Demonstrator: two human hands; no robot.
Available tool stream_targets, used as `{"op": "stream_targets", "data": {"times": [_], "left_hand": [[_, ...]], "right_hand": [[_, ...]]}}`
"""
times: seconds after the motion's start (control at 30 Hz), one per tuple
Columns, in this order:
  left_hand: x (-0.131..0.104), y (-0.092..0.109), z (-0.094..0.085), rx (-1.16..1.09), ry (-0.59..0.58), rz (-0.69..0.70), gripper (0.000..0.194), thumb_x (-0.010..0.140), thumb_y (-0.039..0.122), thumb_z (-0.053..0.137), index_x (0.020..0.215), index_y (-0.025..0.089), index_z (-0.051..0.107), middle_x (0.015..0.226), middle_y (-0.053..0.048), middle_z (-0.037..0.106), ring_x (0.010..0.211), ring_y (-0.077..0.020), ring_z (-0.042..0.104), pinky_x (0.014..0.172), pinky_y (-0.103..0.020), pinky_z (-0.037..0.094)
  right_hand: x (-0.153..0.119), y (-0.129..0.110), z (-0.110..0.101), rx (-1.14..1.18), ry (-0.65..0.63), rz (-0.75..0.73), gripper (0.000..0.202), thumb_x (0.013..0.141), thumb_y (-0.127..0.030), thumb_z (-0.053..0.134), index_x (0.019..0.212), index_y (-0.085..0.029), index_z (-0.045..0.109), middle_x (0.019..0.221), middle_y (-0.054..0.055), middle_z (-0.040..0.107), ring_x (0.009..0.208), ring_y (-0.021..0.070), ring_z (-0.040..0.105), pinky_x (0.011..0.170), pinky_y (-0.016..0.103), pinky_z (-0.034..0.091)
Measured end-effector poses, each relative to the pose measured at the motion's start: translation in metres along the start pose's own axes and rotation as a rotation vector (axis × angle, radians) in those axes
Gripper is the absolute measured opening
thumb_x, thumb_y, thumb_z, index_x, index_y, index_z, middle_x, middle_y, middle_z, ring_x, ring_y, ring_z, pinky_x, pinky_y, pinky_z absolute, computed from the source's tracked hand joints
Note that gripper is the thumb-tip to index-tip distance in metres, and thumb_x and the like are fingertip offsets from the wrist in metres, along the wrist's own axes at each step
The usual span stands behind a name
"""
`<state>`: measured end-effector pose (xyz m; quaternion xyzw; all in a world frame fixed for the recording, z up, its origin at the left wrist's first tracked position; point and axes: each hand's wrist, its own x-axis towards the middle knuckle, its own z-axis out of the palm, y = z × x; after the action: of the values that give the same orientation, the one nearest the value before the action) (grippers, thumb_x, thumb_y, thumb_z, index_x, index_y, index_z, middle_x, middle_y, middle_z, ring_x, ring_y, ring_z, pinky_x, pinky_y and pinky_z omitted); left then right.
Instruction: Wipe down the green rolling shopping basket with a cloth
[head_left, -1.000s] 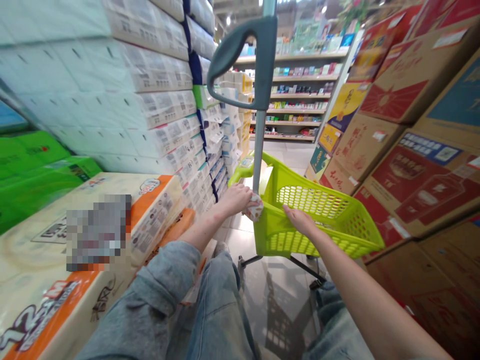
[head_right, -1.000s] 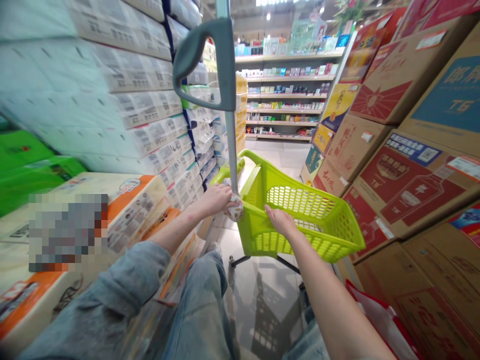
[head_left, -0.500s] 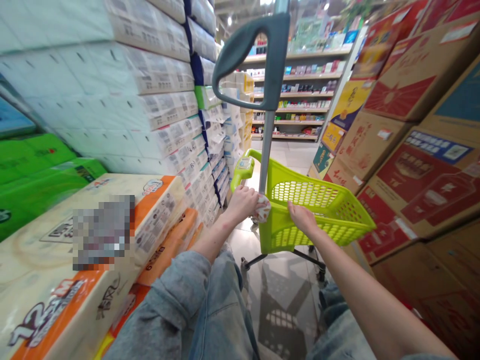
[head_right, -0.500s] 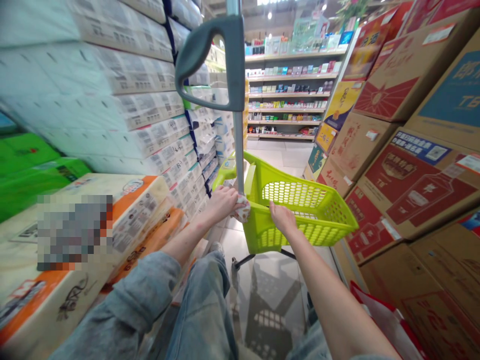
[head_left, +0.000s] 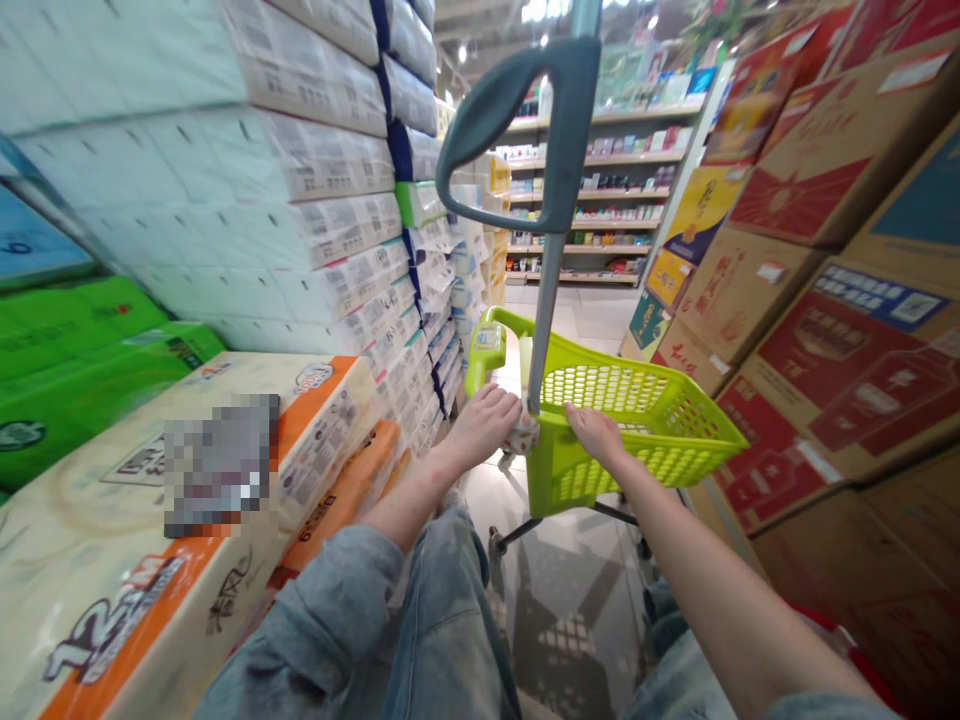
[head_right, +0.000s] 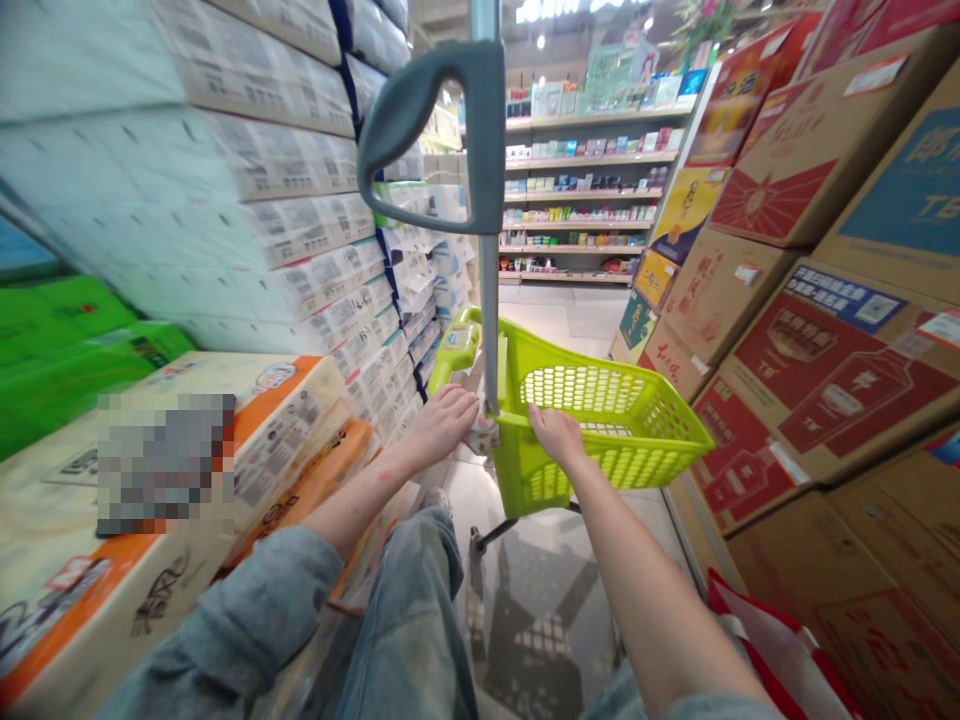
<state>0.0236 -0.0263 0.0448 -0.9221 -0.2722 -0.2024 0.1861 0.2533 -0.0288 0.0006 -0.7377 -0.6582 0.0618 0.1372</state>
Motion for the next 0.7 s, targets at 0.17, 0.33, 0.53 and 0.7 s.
{"op": "stream_targets", "data": {"times": [0.17, 0.33, 0.53, 0.7], "left_hand": [[-0.033, 0.008, 0.015, -0.167, 0.262, -0.305, 0.042, 0.092, 0.019, 0.036, 0.133, 0.016, 0.040, 0.136, -0.013, 0.045, 0.135, -0.0227, 0.031, 0.111, -0.046, 0.027], [-0.032, 0.026, 0.027, -0.630, 0.453, -0.783, 0.037, 0.094, 0.035, 0.033, 0.121, 0.016, 0.050, 0.124, -0.014, 0.055, 0.122, -0.0220, 0.049, 0.102, -0.042, 0.040], [0.010, 0.016, 0.022, -1.038, 0.587, -1.007, 0.029, 0.088, 0.040, 0.046, 0.102, 0.018, 0.058, 0.106, -0.010, 0.065, 0.103, -0.0196, 0.061, 0.089, -0.033, 0.049], [0.030, -0.023, 0.022, -1.234, 0.469, -1.158, 0.031, 0.086, 0.042, 0.048, 0.090, 0.014, 0.060, 0.082, -0.011, 0.069, 0.073, -0.0216, 0.067, 0.070, -0.037, 0.054]], "right_hand": [[-0.008, 0.001, 0.000, -0.018, 0.024, 0.018, 0.070, 0.094, -0.045, 0.010, 0.081, -0.015, 0.072, 0.090, 0.014, 0.071, 0.086, 0.0238, 0.063, 0.071, 0.029, 0.041], [-0.016, -0.001, -0.002, -0.029, 0.022, 0.038, 0.069, 0.094, -0.045, 0.010, 0.084, -0.015, 0.072, 0.091, 0.014, 0.070, 0.088, 0.0244, 0.064, 0.071, 0.029, 0.042], [-0.021, -0.001, -0.003, -0.064, 0.036, 0.009, 0.071, 0.094, -0.044, 0.008, 0.082, -0.017, 0.072, 0.090, 0.013, 0.071, 0.086, 0.0230, 0.064, 0.071, 0.029, 0.043], [-0.023, -0.001, -0.002, -0.066, 0.044, 0.005, 0.071, 0.095, -0.043, 0.008, 0.079, -0.017, 0.071, 0.087, 0.012, 0.071, 0.084, 0.0222, 0.065, 0.071, 0.029, 0.043]]}}
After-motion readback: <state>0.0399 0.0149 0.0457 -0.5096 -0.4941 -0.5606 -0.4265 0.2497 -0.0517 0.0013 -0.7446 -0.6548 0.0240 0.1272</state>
